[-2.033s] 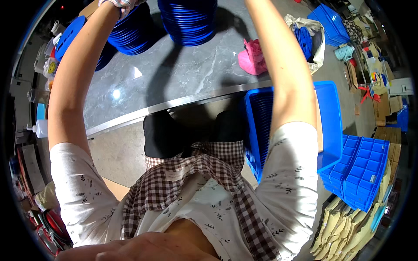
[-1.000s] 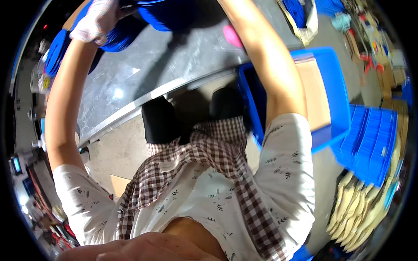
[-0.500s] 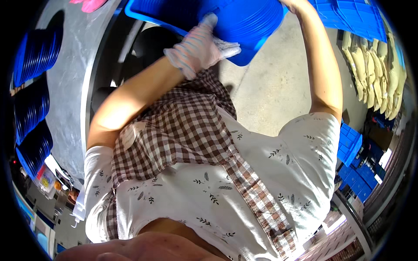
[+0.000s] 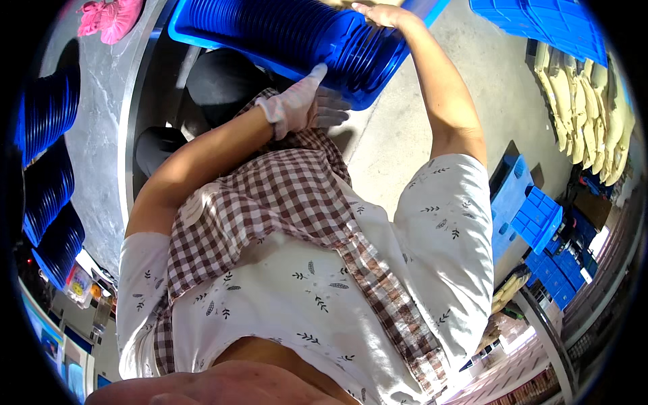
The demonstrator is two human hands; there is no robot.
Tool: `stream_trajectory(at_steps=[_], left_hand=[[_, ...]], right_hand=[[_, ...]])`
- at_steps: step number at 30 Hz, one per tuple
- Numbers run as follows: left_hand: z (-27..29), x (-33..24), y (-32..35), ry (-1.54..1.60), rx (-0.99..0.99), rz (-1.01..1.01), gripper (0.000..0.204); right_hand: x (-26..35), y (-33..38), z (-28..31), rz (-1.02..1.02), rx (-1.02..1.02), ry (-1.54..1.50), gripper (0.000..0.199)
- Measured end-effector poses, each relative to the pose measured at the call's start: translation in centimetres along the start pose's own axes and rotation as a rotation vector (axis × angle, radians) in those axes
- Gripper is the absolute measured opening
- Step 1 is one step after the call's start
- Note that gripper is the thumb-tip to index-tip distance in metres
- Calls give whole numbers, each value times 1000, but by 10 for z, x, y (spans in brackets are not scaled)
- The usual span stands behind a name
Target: The person stacks blue plastic plates from a table into a blue plastic crate. The person also places a piece of cardboard into the crate to separate the plates.
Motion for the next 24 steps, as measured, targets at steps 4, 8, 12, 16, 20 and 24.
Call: stream_trajectory(at_steps=[4,8,12,16,20,24], left_hand=[[22,0,36,-141,75,-159,72],[39,-6,91,-407,-45,-517,46],[35,-29,152,-1267,-357,-1278,31],[30,-27,153,-1488,-381,-1429,29],[33,-11,137,-1549,-337,-1335,37],[30,-9,135,-1628,-380,-1397,38]], right_hand=[[11,-14,15,196,-31,140,82],[106,66,38,260,208,-87,59],[83,-24,5,-107,442,-273,78],[105,38,-10,165,410,-229,98],[79,40,-16,122,233,-359,93],[95,41,-18,224,323,-670,77]])
Point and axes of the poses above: each hand's wrist, its own y-axis away from the middle knuckle, its own z-axis out of the back of the hand, x = y × z, the point moved 5 cm from there along -y, towards the middle knuckle, and after that the axes turned 7 degrees about -z, right-handed, at the moved point
